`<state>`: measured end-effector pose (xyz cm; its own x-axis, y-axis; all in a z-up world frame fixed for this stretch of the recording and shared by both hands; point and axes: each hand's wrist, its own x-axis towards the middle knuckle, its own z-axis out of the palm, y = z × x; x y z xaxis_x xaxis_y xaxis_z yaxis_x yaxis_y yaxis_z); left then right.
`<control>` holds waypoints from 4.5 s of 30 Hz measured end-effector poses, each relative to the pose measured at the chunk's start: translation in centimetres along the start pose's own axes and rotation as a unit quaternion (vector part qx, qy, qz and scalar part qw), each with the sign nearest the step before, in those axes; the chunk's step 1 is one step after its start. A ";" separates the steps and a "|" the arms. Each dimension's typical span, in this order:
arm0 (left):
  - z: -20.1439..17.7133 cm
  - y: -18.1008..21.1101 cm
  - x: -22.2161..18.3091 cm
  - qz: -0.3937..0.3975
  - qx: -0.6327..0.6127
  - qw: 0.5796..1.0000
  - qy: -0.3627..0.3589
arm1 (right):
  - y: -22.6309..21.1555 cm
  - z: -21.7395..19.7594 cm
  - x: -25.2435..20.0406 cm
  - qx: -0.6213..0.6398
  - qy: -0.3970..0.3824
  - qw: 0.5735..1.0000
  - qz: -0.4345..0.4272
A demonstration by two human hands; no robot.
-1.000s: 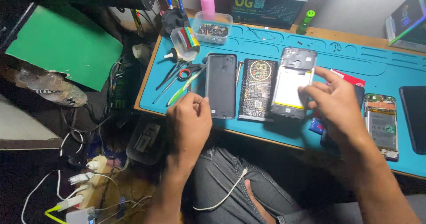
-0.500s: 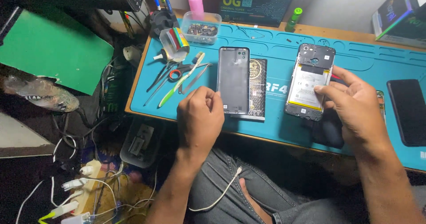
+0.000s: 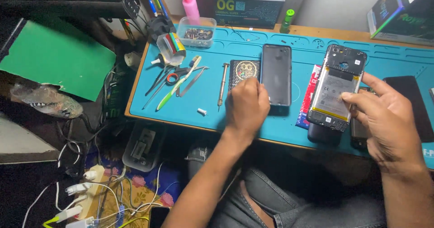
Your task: Installing a new battery into a mobile phone chassis and cleaning the components.
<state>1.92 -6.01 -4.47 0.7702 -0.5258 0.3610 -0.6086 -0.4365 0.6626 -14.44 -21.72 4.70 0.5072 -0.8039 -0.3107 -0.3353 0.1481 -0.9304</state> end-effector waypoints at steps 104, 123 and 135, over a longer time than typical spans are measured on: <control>-8.3 -9.9 2.6 -0.243 -0.001 0.964 -0.109 | 2.4 12.9 1.0 -0.026 -0.163 0.986 -0.038; -14.5 -18.3 8.7 -0.200 0.120 0.965 0.116 | -2.0 14.2 -1.3 -0.323 -0.110 0.937 -0.071; -18.8 -16.6 7.4 -0.036 0.052 0.985 0.161 | -2.2 13.3 -1.9 -0.266 -0.122 0.955 -0.050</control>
<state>21.27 11.01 -0.46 0.8224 -0.2391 0.5161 -0.5536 -0.5450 0.6296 -4.09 -12.85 4.80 0.7066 -0.6303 -0.3216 -0.5981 -0.2892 -0.7474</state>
